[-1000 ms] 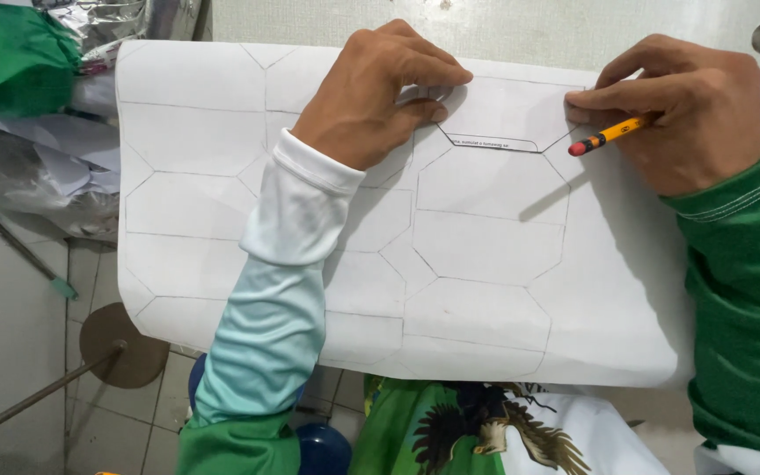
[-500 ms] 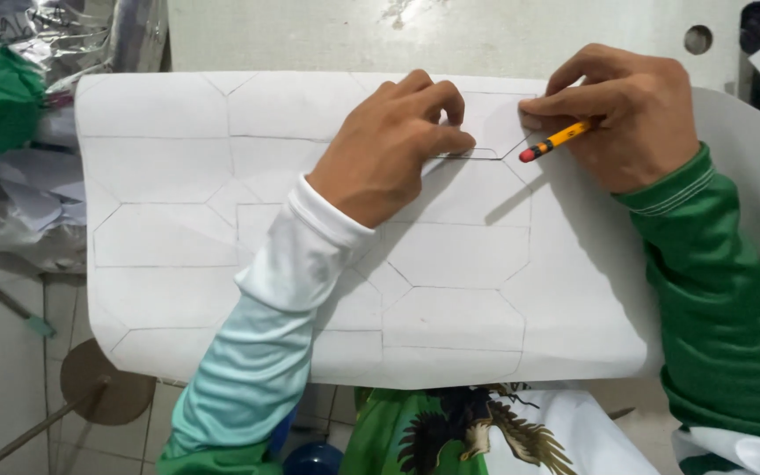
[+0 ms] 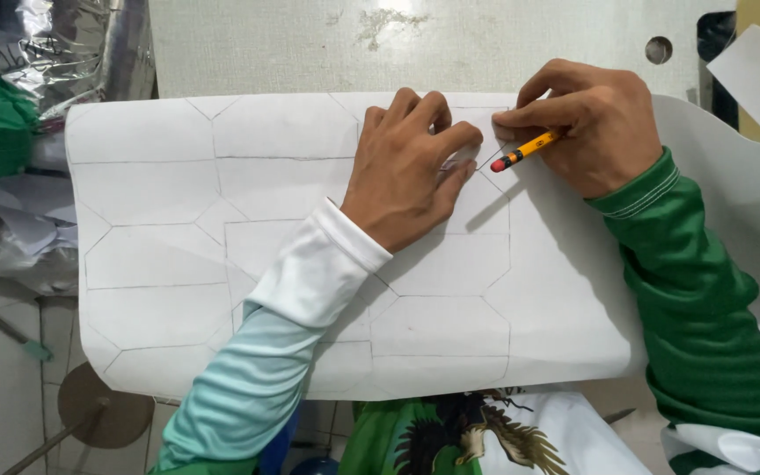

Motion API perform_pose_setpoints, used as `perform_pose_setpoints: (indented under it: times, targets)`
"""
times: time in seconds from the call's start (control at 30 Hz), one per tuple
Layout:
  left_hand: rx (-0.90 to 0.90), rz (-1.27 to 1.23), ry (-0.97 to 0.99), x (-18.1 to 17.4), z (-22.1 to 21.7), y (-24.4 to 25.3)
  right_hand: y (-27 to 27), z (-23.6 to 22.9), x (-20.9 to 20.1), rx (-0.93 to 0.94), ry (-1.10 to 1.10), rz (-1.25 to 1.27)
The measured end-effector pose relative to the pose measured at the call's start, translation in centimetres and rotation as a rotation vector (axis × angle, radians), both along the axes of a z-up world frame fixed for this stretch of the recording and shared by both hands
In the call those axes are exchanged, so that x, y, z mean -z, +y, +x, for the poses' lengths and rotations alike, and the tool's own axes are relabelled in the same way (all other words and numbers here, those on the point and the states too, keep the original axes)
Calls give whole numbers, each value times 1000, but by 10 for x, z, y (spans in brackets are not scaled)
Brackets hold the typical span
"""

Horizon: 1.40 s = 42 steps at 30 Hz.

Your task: The person uses a pencil and a small paper template to trace and draw geometric shapes onto a large sheet of white paper. They repeatedly position the template on the paper and trace its outline to create a pattern of connected polygons.

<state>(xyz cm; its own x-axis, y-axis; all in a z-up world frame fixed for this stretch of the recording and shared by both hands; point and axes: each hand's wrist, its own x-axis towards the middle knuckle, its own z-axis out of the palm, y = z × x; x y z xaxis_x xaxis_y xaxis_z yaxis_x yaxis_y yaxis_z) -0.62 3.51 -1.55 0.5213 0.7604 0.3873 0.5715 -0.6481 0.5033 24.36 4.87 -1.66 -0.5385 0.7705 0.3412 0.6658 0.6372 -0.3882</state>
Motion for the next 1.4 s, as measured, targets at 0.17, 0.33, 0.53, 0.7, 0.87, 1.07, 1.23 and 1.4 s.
perform_pose_setpoints:
  times: [0.17,0.33,0.53,0.7,0.87,1.07,1.23,1.4]
  targets:
    - [-25,12,-82,2,2,-1,-1,-1,0,13,7,-6]
    - [-56,220,106,-3,6,-8,-1,-2,-2,5,39,-43]
    - [-174,357,320,-7,16,-25,2,0,1,8,-22,4]
    - [-124,208,365,-22,13,-35,3,2,2,-1,-30,-2]
    - [-139,204,452,-16,14,-43,3,3,3,1,-6,-24]
    - [-192,168,459,-13,18,-47,3,2,2,10,-21,-16]
    - [-228,173,447,-15,19,-48,2,1,1,26,-19,-32]
    - [-216,191,457,-17,18,-47,2,2,1,18,-10,-50]
